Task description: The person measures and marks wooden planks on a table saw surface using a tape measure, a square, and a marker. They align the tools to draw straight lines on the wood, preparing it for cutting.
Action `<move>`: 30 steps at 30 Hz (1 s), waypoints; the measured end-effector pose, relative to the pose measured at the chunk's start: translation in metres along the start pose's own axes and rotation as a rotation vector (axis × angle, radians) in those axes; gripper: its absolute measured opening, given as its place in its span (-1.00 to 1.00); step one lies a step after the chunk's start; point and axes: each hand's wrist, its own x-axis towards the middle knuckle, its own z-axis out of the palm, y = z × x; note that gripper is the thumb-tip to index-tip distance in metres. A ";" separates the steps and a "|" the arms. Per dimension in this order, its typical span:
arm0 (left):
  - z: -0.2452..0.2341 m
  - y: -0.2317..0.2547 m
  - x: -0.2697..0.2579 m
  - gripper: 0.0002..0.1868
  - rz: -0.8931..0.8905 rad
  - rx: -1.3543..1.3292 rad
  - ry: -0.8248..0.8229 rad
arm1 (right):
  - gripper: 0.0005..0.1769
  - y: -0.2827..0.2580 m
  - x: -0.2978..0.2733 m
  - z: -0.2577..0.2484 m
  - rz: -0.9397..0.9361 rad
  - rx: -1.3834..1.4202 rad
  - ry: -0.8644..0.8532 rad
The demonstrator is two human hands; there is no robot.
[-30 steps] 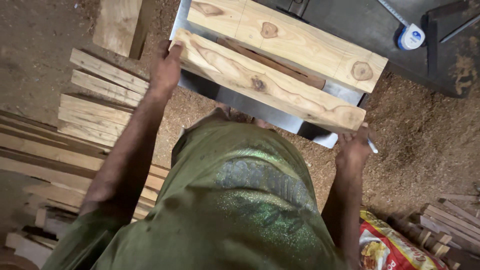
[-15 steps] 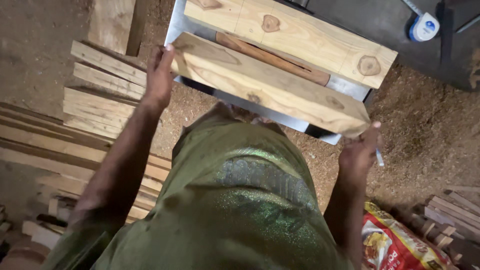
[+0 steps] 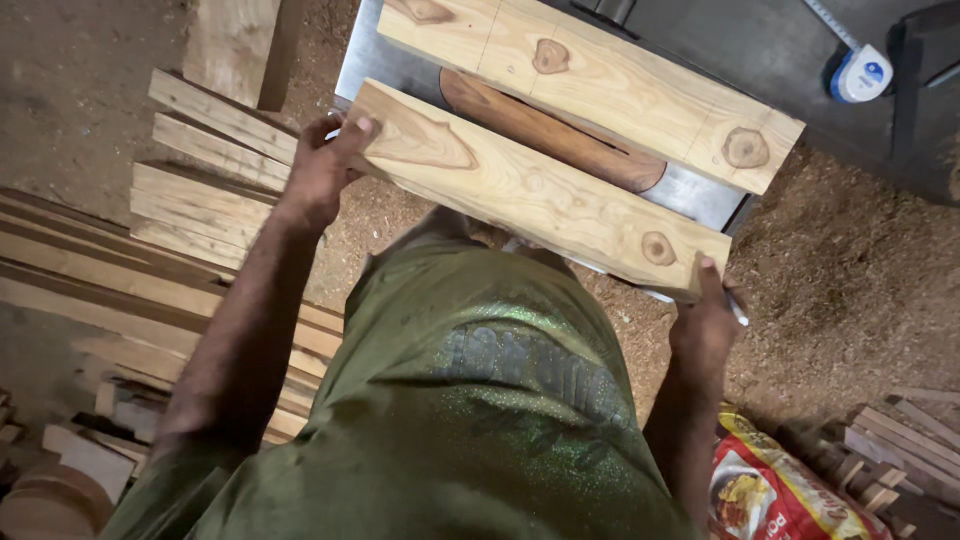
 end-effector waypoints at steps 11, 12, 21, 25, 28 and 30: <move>0.011 0.100 -0.046 -0.08 0.218 0.267 -0.454 | -0.60 -0.025 0.033 -0.032 -0.041 1.490 -0.468; 0.010 0.101 -0.045 -0.10 0.255 0.268 -0.476 | -0.65 -0.024 0.034 -0.031 -0.037 1.454 -0.365; 0.029 0.089 -0.028 -0.15 0.442 0.238 -0.618 | -0.67 -0.020 0.055 -0.046 0.000 1.303 -0.069; 0.045 0.103 -0.027 -0.07 0.311 0.302 -0.506 | -0.56 -0.031 0.080 -0.041 0.001 1.304 -0.019; 0.059 0.115 -0.012 -0.11 0.416 0.389 -0.534 | -0.38 -0.046 0.117 -0.041 -0.043 1.121 0.063; 0.068 0.124 0.004 -0.14 0.531 0.411 -0.589 | -0.39 -0.057 0.146 -0.038 -0.047 1.115 0.118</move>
